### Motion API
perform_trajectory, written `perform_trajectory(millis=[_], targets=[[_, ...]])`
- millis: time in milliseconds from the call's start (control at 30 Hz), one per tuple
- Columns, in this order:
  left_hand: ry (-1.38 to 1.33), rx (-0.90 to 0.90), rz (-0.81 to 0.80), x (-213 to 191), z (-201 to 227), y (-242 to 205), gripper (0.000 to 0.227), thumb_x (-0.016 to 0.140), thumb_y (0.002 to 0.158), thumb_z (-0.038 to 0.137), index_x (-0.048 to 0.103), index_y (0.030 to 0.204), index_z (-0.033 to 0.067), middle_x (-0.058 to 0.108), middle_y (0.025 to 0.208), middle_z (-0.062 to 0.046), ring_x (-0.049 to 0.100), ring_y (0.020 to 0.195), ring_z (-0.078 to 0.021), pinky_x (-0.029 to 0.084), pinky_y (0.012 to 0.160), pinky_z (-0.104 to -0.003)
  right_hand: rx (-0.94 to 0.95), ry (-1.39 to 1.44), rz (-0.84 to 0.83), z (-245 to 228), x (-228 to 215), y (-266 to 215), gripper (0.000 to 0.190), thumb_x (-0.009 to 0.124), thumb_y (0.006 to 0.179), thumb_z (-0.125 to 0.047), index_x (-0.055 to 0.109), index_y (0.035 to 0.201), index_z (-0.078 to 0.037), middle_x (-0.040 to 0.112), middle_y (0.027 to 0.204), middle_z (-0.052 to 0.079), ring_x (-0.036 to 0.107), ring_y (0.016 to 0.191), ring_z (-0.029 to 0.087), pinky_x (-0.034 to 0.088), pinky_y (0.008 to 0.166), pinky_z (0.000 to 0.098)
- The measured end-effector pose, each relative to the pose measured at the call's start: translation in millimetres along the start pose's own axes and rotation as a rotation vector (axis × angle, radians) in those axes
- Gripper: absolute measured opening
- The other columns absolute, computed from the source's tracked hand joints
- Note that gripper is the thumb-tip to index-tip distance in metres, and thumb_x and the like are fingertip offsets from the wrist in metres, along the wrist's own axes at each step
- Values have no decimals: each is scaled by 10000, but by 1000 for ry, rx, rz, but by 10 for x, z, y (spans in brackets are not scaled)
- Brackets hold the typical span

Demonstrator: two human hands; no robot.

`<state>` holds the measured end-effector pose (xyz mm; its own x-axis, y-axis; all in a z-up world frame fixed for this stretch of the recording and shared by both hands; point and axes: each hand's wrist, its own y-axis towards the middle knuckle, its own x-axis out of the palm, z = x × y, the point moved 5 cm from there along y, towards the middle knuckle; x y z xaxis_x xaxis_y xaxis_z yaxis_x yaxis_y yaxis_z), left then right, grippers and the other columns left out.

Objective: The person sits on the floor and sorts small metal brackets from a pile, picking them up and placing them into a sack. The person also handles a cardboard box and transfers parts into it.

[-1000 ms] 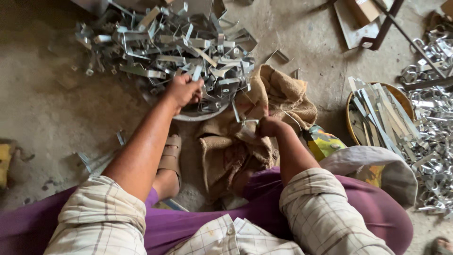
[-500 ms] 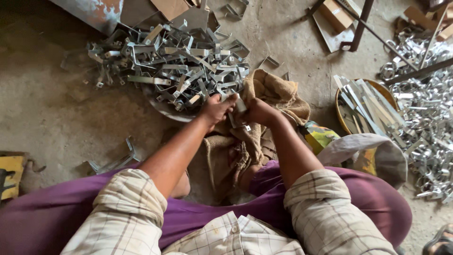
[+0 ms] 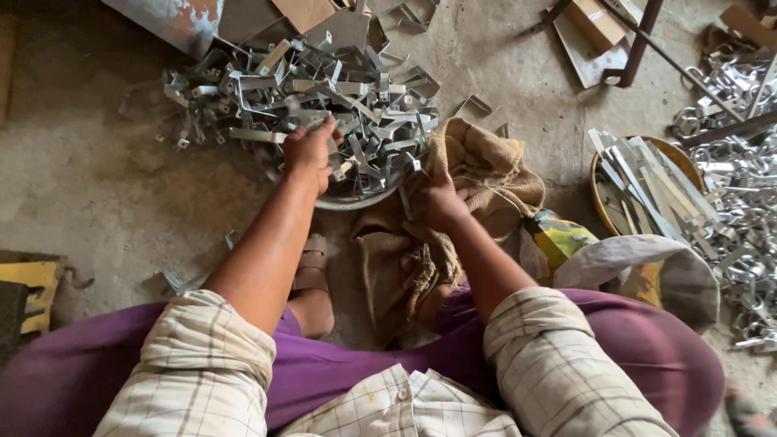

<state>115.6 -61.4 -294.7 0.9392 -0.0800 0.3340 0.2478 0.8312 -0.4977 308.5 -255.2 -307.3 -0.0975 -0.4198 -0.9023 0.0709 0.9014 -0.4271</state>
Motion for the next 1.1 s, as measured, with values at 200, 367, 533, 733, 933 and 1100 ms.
perform_trajectory(millis=[200,367,533,733,933,1100], targets=[[184,-133,7,-11,48,-20,73,690,948,212,660,986,158,715,882,44,668,817,-84,496,709,-428,178,163,-290,355,579,45,387,729,870,-505,799,1033,-161,756,1011,105,706,959,311,566,852,432],[77,-120,-135,89,-71,65,93,688,962,216,666,962,126,681,794,-19,662,740,-149,593,697,-361,177,221,-695,1078,998,-223,358,716,887,-450,806,1089,-168,766,1046,105,715,976,319,571,869,439],[27,-89,-179,80,-201,288,108,703,972,186,645,976,95,699,842,-40,682,780,-171,600,700,-337,231,385,-411,1020,668,-26,343,704,905,-395,812,1145,-175,775,1081,106,724,992,327,577,887,446],[-23,-135,-130,136,-136,226,119,663,949,174,596,1034,126,736,937,-58,702,809,-174,596,665,-363,176,483,-132,110,-23,545,743,893,641,-314,637,1327,-183,727,1181,86,717,1057,292,577,932,397],[-48,24,-146,86,120,275,103,662,956,165,626,1042,120,745,935,-50,697,832,-159,565,668,-326,-92,218,-13,-682,281,457,779,798,758,-368,507,1445,-145,511,1463,93,334,1374,362,343,1052,517],[-25,70,-10,-209,271,341,124,681,928,198,658,1025,125,701,823,-25,673,757,-148,539,632,-328,-112,-7,-73,-594,428,546,476,663,858,-265,646,1331,-213,560,1413,66,403,1377,301,373,1033,482]])
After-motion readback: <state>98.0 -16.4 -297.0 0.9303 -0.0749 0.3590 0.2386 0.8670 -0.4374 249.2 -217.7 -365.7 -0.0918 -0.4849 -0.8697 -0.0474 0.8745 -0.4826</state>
